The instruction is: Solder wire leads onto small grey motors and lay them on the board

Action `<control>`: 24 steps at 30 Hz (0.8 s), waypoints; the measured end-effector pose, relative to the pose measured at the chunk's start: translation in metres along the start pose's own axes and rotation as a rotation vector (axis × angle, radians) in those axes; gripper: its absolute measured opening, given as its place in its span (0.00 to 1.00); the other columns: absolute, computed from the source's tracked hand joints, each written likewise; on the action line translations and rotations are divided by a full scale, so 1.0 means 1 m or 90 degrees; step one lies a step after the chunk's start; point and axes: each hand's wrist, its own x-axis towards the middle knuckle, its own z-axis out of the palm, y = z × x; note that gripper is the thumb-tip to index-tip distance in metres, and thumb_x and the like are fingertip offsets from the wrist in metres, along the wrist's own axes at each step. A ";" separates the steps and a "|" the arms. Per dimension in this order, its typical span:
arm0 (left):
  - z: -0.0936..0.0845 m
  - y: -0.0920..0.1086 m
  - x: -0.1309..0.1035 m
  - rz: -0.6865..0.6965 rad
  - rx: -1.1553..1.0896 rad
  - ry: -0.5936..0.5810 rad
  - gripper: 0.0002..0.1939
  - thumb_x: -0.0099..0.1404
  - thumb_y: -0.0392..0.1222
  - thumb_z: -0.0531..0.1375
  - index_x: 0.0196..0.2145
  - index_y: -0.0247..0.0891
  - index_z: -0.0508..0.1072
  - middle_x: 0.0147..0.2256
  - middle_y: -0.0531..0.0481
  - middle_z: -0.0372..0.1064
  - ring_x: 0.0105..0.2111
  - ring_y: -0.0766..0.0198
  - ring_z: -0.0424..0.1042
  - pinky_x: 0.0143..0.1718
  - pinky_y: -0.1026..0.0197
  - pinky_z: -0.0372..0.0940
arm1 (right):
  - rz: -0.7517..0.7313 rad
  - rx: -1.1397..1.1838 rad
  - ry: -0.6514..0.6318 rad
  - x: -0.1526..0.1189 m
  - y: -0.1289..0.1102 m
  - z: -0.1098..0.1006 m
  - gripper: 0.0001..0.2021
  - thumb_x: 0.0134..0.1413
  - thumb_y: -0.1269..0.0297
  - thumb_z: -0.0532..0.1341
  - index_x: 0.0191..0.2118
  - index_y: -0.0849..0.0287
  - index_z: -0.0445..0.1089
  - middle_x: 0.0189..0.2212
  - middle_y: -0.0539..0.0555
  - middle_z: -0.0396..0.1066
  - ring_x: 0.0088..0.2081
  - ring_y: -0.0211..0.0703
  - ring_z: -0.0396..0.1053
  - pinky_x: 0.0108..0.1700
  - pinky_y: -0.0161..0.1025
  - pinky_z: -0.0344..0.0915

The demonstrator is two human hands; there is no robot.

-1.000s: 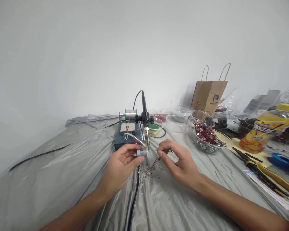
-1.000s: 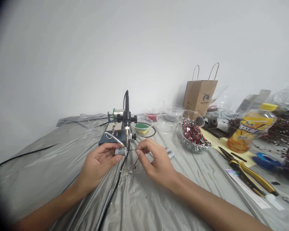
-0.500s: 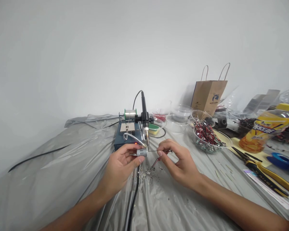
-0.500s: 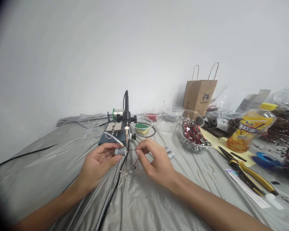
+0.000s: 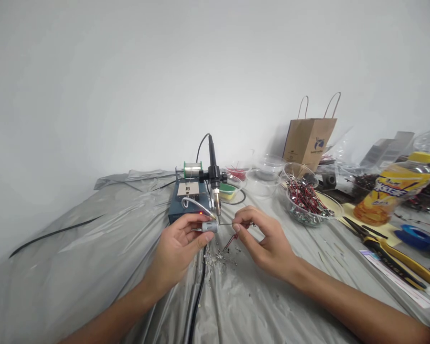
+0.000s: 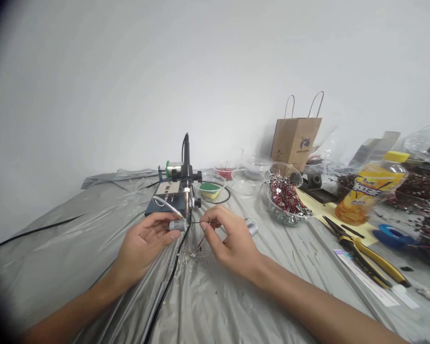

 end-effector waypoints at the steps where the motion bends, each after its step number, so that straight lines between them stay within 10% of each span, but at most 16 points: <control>1: 0.000 0.000 0.000 0.000 0.001 0.000 0.14 0.63 0.41 0.72 0.45 0.40 0.77 0.46 0.49 0.77 0.46 0.65 0.77 0.48 0.69 0.72 | -0.002 -0.001 0.000 0.000 0.000 0.000 0.04 0.67 0.72 0.59 0.39 0.58 0.69 0.33 0.53 0.69 0.36 0.40 0.67 0.39 0.39 0.66; 24: 0.000 0.002 0.000 -0.009 0.018 -0.011 0.14 0.63 0.43 0.72 0.45 0.41 0.78 0.47 0.48 0.77 0.47 0.63 0.77 0.49 0.67 0.72 | -0.012 0.000 -0.007 0.000 -0.002 -0.001 0.04 0.67 0.72 0.59 0.39 0.58 0.69 0.34 0.53 0.69 0.35 0.39 0.66 0.38 0.39 0.66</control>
